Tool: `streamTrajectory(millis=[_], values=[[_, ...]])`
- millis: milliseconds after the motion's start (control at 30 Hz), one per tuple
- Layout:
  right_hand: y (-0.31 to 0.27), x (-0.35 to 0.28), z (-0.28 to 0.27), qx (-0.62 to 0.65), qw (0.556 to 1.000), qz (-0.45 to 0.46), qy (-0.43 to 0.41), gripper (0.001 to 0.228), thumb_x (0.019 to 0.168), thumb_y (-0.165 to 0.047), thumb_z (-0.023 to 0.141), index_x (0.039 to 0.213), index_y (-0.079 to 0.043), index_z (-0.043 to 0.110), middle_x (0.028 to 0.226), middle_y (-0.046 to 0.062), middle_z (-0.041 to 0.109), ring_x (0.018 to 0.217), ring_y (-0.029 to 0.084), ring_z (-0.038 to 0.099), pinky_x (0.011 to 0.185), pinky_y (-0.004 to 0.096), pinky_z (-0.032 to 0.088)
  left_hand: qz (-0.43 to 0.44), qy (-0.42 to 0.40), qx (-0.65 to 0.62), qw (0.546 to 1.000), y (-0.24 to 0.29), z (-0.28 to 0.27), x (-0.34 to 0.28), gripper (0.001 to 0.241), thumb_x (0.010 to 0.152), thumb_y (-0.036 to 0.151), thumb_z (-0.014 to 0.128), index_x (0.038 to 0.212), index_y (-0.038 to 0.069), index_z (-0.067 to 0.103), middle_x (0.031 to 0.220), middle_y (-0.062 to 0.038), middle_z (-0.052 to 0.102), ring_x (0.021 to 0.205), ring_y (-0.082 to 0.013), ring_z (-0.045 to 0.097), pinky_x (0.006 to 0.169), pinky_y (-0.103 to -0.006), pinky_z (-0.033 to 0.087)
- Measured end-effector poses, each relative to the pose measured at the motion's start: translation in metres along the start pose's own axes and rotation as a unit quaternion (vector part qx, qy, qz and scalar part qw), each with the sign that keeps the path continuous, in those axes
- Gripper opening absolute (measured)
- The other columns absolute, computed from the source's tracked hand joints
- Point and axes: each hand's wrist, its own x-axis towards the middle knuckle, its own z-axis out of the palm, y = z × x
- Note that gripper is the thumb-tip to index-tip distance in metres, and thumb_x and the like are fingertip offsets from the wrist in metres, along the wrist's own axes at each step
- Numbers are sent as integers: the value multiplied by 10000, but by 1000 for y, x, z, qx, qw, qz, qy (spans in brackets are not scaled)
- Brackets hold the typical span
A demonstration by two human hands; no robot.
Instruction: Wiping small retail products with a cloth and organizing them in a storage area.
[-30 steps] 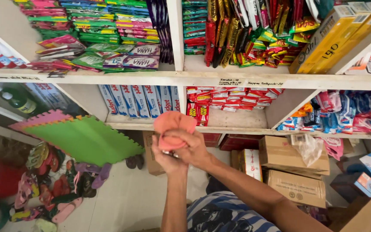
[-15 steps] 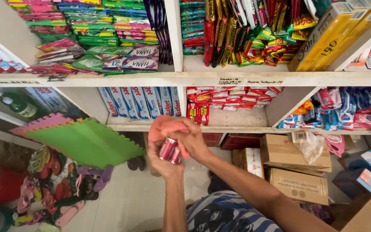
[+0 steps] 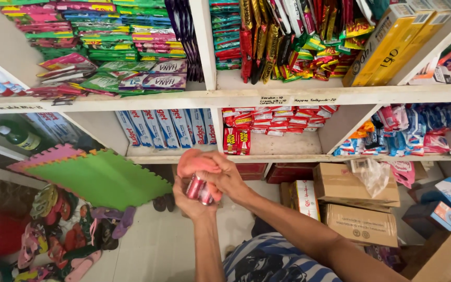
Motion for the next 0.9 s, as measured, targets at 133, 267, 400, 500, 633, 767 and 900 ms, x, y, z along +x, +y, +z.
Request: streamTrajectory(millis=[133,267,400,500,633,767,900], values=[[-19,-11,0,-5,989,-47,-142,310,818,38,787,1112,-19,707,534,114,634,353,122,593,326,191,452,-6,1,20,1000,-2,-3,0,343,895,462,704,890,119,704,756,-59,653,624,-187,630,552,-280,550],[-14,-9,8,-145,957,-214,-130,218,792,-104,848,995,-73,772,753,98,721,668,95,619,625,306,565,-14,0,65,998,-3,-10,4,355,901,483,718,906,132,665,746,-56,629,563,-188,610,504,-287,534],[2,-14,4,-227,941,-249,21,299,715,-16,810,996,-115,784,727,97,679,628,167,602,629,333,557,-21,-3,105,994,-4,-13,11,375,906,503,733,923,144,626,736,-54,606,501,-189,590,456,-295,519],[6,-18,5,-199,950,-237,31,291,766,-79,830,1051,-109,782,763,94,702,684,133,592,674,338,568,-30,-8,134,990,-7,-15,15,392,910,517,742,933,152,600,730,-53,591,460,-190,576,424,-300,509],[-34,-17,15,-141,968,-201,47,271,837,-72,754,1108,-91,749,831,95,735,774,136,600,764,360,576,-38,-10,164,986,-1,-11,8,412,913,531,751,944,160,574,723,-51,575,419,-190,563,392,-305,498],[-43,-3,10,-94,966,-200,131,176,849,-14,709,1023,15,713,830,158,682,796,222,611,781,411,563,-125,12,76,989,9,-9,9,511,828,640,767,936,170,599,797,-34,623,639,-225,608,505,-323,480],[-11,-13,-23,-97,972,-184,-109,361,760,1,621,1102,-3,734,783,-26,695,587,50,551,489,207,468,-178,41,-11,983,2,-42,57,535,892,555,751,1110,66,737,1068,-134,759,981,-312,732,886,-522,608]])
